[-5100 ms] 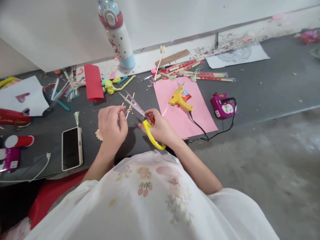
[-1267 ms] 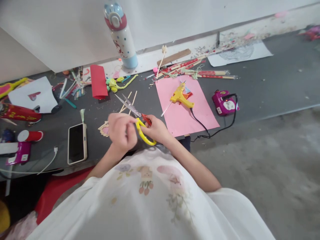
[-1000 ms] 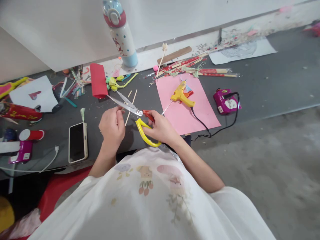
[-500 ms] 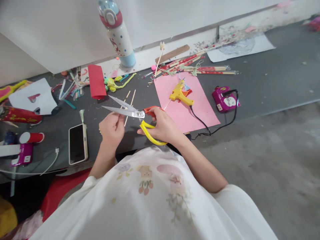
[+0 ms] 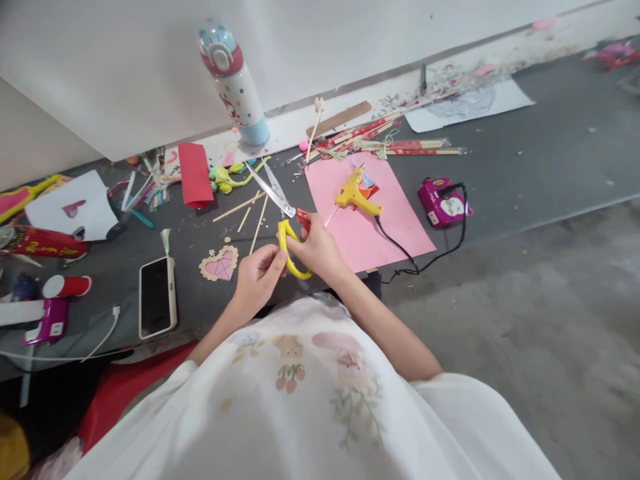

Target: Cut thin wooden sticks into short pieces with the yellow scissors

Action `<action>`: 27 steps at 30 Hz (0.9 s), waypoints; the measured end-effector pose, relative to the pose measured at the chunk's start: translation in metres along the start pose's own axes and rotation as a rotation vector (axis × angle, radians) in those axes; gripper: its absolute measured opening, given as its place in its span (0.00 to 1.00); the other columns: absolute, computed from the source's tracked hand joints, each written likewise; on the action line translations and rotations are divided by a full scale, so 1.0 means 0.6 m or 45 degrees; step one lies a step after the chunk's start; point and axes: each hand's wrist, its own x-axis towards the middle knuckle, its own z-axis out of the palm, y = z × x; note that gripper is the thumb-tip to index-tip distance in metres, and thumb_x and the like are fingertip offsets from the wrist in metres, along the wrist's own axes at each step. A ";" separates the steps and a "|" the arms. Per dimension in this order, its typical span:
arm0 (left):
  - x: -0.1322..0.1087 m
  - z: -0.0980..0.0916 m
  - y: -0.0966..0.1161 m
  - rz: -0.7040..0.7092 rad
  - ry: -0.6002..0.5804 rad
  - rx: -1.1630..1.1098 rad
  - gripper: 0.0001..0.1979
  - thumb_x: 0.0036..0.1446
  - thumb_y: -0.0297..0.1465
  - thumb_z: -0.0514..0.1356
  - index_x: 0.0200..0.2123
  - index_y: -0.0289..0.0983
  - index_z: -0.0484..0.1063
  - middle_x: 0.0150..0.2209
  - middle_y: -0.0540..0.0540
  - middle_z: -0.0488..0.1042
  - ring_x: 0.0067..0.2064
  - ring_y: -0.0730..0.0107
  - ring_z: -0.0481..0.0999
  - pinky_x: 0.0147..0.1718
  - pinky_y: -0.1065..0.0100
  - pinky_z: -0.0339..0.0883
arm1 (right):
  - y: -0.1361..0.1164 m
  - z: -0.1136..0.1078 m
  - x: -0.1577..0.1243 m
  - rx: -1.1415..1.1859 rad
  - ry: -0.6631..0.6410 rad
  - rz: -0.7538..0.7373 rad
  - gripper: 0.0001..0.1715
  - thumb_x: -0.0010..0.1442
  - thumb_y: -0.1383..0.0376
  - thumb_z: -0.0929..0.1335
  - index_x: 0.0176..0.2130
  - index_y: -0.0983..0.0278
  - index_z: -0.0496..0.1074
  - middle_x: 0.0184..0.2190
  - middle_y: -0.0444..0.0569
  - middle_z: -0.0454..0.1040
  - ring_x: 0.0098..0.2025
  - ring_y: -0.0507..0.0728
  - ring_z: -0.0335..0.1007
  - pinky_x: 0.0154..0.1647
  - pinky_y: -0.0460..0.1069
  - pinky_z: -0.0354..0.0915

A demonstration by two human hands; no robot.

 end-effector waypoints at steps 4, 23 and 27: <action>0.004 0.010 0.000 -0.117 -0.088 -0.165 0.19 0.62 0.46 0.52 0.26 0.37 0.65 0.20 0.54 0.67 0.19 0.81 0.62 0.20 0.76 0.56 | 0.003 0.004 0.002 -0.081 -0.029 0.077 0.31 0.47 0.51 0.72 0.46 0.62 0.63 0.29 0.42 0.68 0.30 0.54 0.67 0.32 0.51 0.65; 0.042 -0.049 -0.019 0.494 0.753 0.796 0.13 0.61 0.36 0.55 0.46 0.36 0.70 0.47 0.39 0.72 0.51 0.61 0.70 0.53 0.58 0.62 | -0.035 -0.031 -0.023 -0.133 -0.188 -0.008 0.34 0.47 0.53 0.73 0.50 0.62 0.63 0.32 0.44 0.68 0.34 0.54 0.67 0.34 0.49 0.65; 0.056 -0.063 -0.025 0.586 0.652 0.969 0.09 0.61 0.33 0.55 0.43 0.38 0.70 0.40 0.42 0.75 0.46 0.63 0.73 0.47 0.62 0.64 | -0.060 -0.043 -0.037 -0.249 -0.275 -0.079 0.37 0.47 0.53 0.73 0.52 0.63 0.64 0.37 0.48 0.70 0.37 0.56 0.69 0.37 0.51 0.67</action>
